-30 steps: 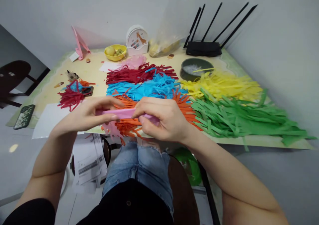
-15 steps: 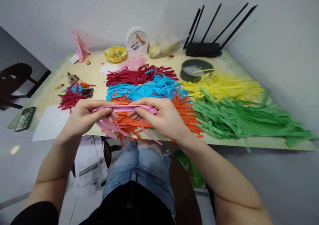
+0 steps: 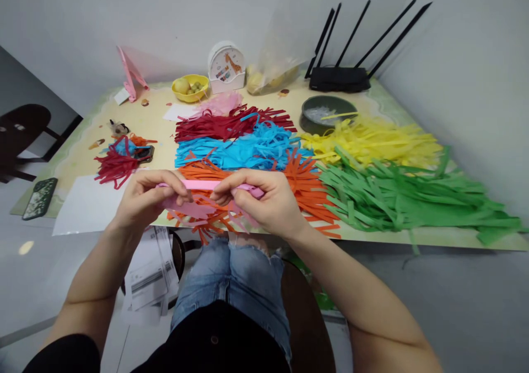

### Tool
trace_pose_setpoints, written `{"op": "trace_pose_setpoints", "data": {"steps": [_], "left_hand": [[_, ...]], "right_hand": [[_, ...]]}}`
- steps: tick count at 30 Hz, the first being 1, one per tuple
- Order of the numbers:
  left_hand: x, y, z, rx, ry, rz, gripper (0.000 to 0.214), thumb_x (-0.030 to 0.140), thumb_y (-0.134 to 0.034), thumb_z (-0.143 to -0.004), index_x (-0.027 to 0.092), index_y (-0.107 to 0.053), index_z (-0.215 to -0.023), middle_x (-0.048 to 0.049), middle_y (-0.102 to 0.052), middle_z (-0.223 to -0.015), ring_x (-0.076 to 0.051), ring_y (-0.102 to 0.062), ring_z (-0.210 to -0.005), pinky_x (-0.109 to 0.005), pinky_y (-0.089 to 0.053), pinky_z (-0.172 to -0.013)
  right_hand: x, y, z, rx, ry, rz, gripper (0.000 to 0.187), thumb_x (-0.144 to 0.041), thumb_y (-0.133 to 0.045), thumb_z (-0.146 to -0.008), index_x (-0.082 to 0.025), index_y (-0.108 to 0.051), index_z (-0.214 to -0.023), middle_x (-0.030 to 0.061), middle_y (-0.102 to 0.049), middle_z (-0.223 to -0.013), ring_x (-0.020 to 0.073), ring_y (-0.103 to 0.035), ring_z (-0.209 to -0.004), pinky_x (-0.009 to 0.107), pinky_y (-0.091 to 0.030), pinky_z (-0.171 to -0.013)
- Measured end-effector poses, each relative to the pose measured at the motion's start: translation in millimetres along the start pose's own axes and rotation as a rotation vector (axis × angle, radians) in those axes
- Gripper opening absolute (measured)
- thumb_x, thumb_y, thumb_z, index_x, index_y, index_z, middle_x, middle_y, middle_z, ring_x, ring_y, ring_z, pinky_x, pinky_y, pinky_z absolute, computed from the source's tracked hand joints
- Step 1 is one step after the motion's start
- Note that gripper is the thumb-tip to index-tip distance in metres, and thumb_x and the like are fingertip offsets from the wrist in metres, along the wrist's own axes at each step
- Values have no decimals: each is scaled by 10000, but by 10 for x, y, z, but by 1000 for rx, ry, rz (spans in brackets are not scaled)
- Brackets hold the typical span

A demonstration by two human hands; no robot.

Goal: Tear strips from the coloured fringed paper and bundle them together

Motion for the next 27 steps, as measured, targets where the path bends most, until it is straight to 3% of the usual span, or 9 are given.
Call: {"op": "trace_pose_setpoints", "data": {"steps": [2, 6, 8, 12, 16, 19, 22, 27], "left_hand": [[2, -1, 10, -25, -21, -22, 232, 360, -741, -846, 139, -793, -802, -84, -739, -738, -144, -664, -640, -239, -528, -616], [69, -32, 20, -66, -42, -168, 296, 307, -691, -909, 158, -735, -1162, -66, -761, -793, -144, -696, -682, -223, -523, -636], [132, -58, 10, -66, -50, -301, 338, 285, -688, -909, 151, -701, -1219, -59, -763, -797, -144, -697, -702, -217, -516, -649], [215, -116, -35, -56, -39, -495, 188, 308, -715, -883, 129, -750, -930, -62, -757, -793, -136, -673, -692, -207, -501, -630], [170, -153, -57, -78, 66, -420, 234, 336, -701, -898, 120, -724, -813, -77, -760, -783, -140, -691, -683, -211, -539, -637], [166, -146, -49, -51, 87, -389, 225, 320, -685, -909, 117, -717, -817, -72, -756, -761, -124, -682, -638, -198, -541, -604], [198, -139, -45, -26, 53, -425, 209, 297, -686, -906, 121, -721, -799, -61, -749, -734, -111, -669, -616, -186, -535, -596], [167, -140, -51, -1, 56, -397, 204, 311, -708, -891, 123, -749, -821, -71, -766, -752, -126, -702, -641, -195, -565, -619]], "right_hand": [[-47, 11, 13, -23, 77, 100, 212, -95, -598, -801, -203, -780, -825, 21, -796, -771, 143, -757, -676, 227, -623, -633], [-117, 50, 34, -35, 191, 291, 308, -41, -537, -764, -223, -778, -826, 2, -792, -764, 136, -734, -644, 215, -570, -582], [-137, 64, 37, -35, 231, 358, 322, -32, -528, -760, -229, -776, -820, -3, -784, -743, 133, -719, -621, 213, -544, -553], [-148, 80, 49, -45, 309, 466, 334, -44, -526, -755, -244, -779, -841, -7, -781, -753, 141, -728, -663, 225, -549, -578], [-136, 111, 68, -84, 345, 494, 336, -66, -533, -778, -269, -781, -880, -10, -788, -787, 158, -743, -716, 273, -592, -689], [-111, 133, 50, -148, 272, 471, 312, -110, -572, -825, -266, -779, -998, 5, -802, -883, 154, -749, -752, 262, -585, -687], [-53, 152, -5, -150, 89, 414, 335, -257, -690, -848, -242, -736, -1180, 38, -804, -1019, 179, -764, -851, 264, -596, -713], [54, 109, -38, -96, -135, 256, 113, -292, -721, -878, -210, -792, -910, 32, -806, -814, 171, -770, -721, 256, -632, -668]]}}
Point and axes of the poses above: each hand's wrist, its own z-axis away from the middle knuckle, its own y-axis out of the back of the hand, x = y × z, the point moved 5 cm from there along -z, towards the middle knuckle
